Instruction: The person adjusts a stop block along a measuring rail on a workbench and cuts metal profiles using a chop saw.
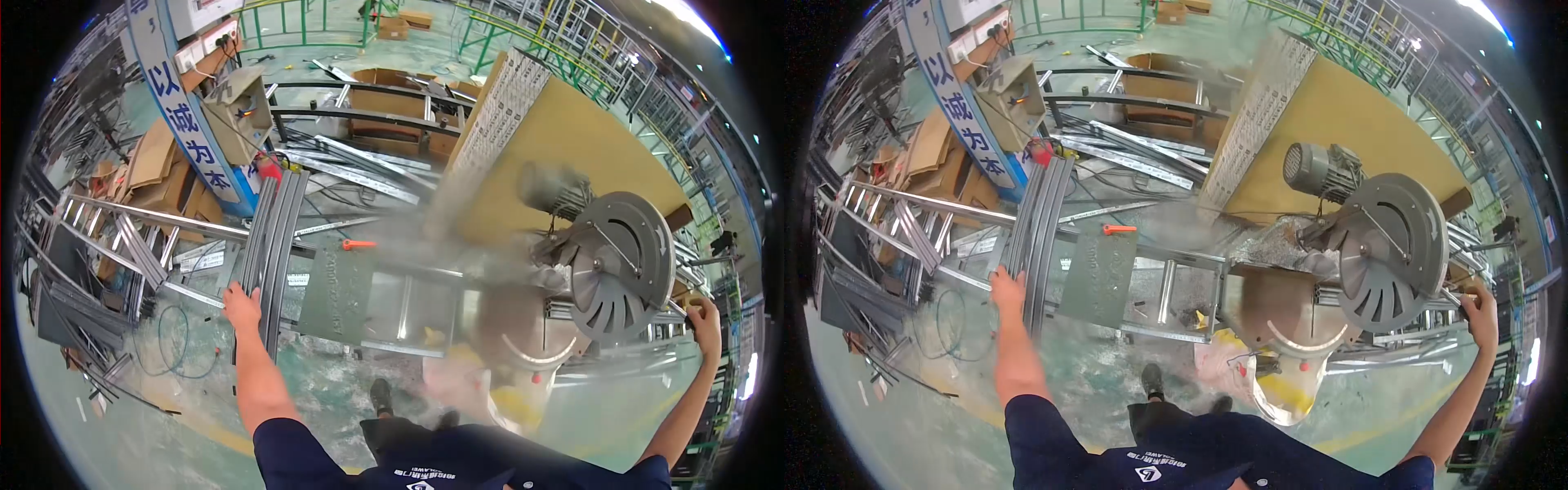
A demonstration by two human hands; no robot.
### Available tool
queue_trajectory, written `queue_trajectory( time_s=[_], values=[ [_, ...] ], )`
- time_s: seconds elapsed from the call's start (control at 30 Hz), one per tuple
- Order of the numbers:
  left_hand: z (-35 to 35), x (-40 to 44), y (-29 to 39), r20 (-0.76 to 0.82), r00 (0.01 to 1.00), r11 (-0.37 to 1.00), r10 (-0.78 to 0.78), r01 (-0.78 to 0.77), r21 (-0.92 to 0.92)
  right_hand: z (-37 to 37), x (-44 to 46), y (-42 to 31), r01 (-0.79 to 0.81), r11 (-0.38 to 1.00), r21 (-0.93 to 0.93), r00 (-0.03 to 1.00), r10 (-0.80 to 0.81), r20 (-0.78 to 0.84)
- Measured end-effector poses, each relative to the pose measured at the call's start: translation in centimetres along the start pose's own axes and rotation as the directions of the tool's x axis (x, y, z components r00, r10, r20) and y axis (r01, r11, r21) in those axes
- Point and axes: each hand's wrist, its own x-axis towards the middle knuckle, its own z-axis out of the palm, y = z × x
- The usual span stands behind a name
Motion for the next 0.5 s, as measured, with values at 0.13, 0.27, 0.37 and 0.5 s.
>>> queue_trajectory(
  time_s=[0.13,0.27,0.37,0.5],
  values=[
    [2.5,1.4,-2.0,0.044,0.999,0.999,0.004,-0.002,-0.037,-0.6,-0.8,-3.0,-0.188,0.982,-0.007,0.979,0.188,0.080],
    [3.4,2.4,-3.9,0.102,0.994,0.999,0.038,-0.034,-0.040,0.1,2.3,6.6,0.107,0.994,0.014,0.989,-0.105,-0.101],
    [6.5,3.4,-5.9,-0.070,0.975,0.966,0.212,-0.220,-0.136,-0.6,0.8,1.3,0.057,0.996,-0.069,0.998,-0.055,0.032],
    [1.6,2.7,-2.4,-0.353,0.888,0.856,0.295,-0.410,-0.315,-0.1,-0.2,-0.7,0.091,0.974,-0.208,0.993,-0.104,-0.054]
  ],
)
